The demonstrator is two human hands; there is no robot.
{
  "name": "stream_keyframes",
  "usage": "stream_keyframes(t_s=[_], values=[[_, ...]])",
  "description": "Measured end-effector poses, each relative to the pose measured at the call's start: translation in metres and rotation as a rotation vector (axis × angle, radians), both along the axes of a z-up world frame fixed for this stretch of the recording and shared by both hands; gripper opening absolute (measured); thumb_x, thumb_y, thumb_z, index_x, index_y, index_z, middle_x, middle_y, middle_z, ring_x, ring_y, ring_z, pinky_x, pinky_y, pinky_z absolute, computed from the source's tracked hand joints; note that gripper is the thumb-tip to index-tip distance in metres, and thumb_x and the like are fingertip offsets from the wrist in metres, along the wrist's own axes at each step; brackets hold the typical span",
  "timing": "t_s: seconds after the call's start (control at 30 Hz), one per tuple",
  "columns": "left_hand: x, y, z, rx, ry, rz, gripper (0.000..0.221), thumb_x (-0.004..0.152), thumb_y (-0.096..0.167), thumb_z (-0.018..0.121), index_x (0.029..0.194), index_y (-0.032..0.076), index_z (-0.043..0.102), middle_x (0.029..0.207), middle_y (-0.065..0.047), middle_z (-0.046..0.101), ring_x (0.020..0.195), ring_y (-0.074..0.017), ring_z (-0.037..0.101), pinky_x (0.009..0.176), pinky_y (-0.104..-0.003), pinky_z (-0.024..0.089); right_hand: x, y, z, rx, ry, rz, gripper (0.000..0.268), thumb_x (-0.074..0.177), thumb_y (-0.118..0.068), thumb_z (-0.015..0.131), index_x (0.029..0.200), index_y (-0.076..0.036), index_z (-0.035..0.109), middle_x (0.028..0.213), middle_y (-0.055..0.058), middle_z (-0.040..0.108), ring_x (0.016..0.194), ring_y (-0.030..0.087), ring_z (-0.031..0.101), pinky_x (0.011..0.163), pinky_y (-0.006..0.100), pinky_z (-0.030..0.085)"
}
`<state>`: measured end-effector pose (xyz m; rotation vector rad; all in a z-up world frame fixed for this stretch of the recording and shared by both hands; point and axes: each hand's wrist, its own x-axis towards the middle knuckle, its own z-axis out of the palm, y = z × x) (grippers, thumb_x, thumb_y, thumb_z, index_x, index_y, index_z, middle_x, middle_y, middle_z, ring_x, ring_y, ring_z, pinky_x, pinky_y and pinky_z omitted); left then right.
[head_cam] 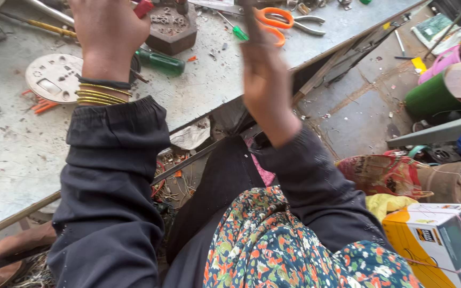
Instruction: The person uses pliers and a hammer to disassemble and adjust small cylindrical electrical components on a cluttered workbench. They repeatedly strike parts, twist wires, and manipulate internal elements of the components.
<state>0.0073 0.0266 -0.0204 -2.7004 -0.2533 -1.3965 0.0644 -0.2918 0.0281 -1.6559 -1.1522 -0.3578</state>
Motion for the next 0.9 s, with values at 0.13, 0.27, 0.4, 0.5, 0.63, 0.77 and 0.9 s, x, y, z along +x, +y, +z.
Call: stream_keyframes(t_s=[0.13, 0.27, 0.4, 0.5, 0.63, 0.77, 0.9], values=[[-0.007, -0.001, 0.017, 0.027, -0.013, 0.014, 0.011, 0.087, 0.023, 0.085, 0.086, 0.017, 0.076, 0.08, -0.004, 0.066, 0.076, -0.0261, 0.061, 0.076, -0.045, 0.042, 0.004, 0.009, -0.012, -0.181, -0.04, -0.085, 0.052, 0.108, -0.001, 0.066, 0.156, -0.009, 0.048, 0.143, 0.02, 0.065, 0.131, 0.031, 0.066, 0.11, 0.039, 0.052], [-0.001, -0.004, 0.01, -0.042, 0.018, 0.013, 0.012, 0.086, 0.026, 0.084, 0.088, 0.017, 0.077, 0.084, -0.006, 0.067, 0.083, -0.028, 0.063, 0.08, -0.047, 0.042, 0.001, -0.013, -0.006, -0.007, -0.076, -0.029, 0.056, 0.114, 0.002, 0.059, 0.163, -0.015, 0.038, 0.15, 0.018, 0.059, 0.136, 0.03, 0.064, 0.114, 0.035, 0.05], [0.005, 0.004, 0.004, -0.048, 0.111, 0.059, 0.021, 0.089, 0.029, 0.084, 0.083, 0.012, 0.073, 0.081, -0.004, 0.067, 0.08, -0.026, 0.063, 0.084, -0.047, 0.043, -0.002, -0.014, -0.003, 0.06, -0.203, -0.093, 0.059, 0.115, 0.003, 0.055, 0.165, -0.017, 0.031, 0.15, 0.014, 0.056, 0.136, 0.026, 0.063, 0.112, 0.033, 0.051], [-0.001, 0.0, 0.001, 0.015, 0.05, 0.057, 0.012, 0.081, 0.023, 0.081, 0.085, 0.014, 0.075, 0.081, -0.006, 0.066, 0.079, -0.0275, 0.062, 0.076, -0.044, 0.043, 0.0, 0.007, -0.016, -0.12, -0.247, -0.165, 0.057, 0.107, 0.003, 0.058, 0.157, -0.013, 0.039, 0.139, 0.021, 0.058, 0.123, 0.038, 0.064, 0.103, 0.046, 0.052], [-0.009, -0.002, 0.016, 0.01, 0.034, 0.0, 0.01, 0.082, 0.02, 0.083, 0.087, 0.016, 0.075, 0.085, -0.003, 0.068, 0.085, -0.0262, 0.063, 0.082, -0.045, 0.044, 0.002, 0.011, -0.028, -0.295, -0.119, -0.186, 0.032, 0.106, -0.008, 0.065, 0.134, -0.018, 0.054, 0.11, 0.014, 0.066, 0.09, 0.031, 0.072, 0.079, 0.044, 0.057], [-0.011, -0.004, 0.016, 0.077, 0.031, 0.067, 0.016, 0.08, 0.027, 0.085, 0.087, 0.017, 0.075, 0.087, -0.002, 0.067, 0.086, -0.0249, 0.063, 0.082, -0.043, 0.044, 0.003, -0.006, -0.033, -0.174, -0.021, -0.134, 0.058, 0.108, -0.008, 0.059, 0.16, -0.018, 0.036, 0.12, 0.01, 0.071, 0.091, 0.027, 0.072, 0.091, 0.038, 0.061], [-0.018, -0.002, 0.024, 0.082, 0.034, 0.096, 0.016, 0.079, 0.028, 0.089, 0.083, 0.019, 0.076, 0.083, -0.001, 0.068, 0.082, -0.0242, 0.063, 0.08, -0.044, 0.045, 0.006, -0.017, -0.021, -0.102, -0.08, -0.117, 0.059, 0.11, -0.008, 0.064, 0.162, -0.018, 0.038, 0.139, 0.017, 0.065, 0.125, 0.033, 0.068, 0.109, 0.039, 0.052]])
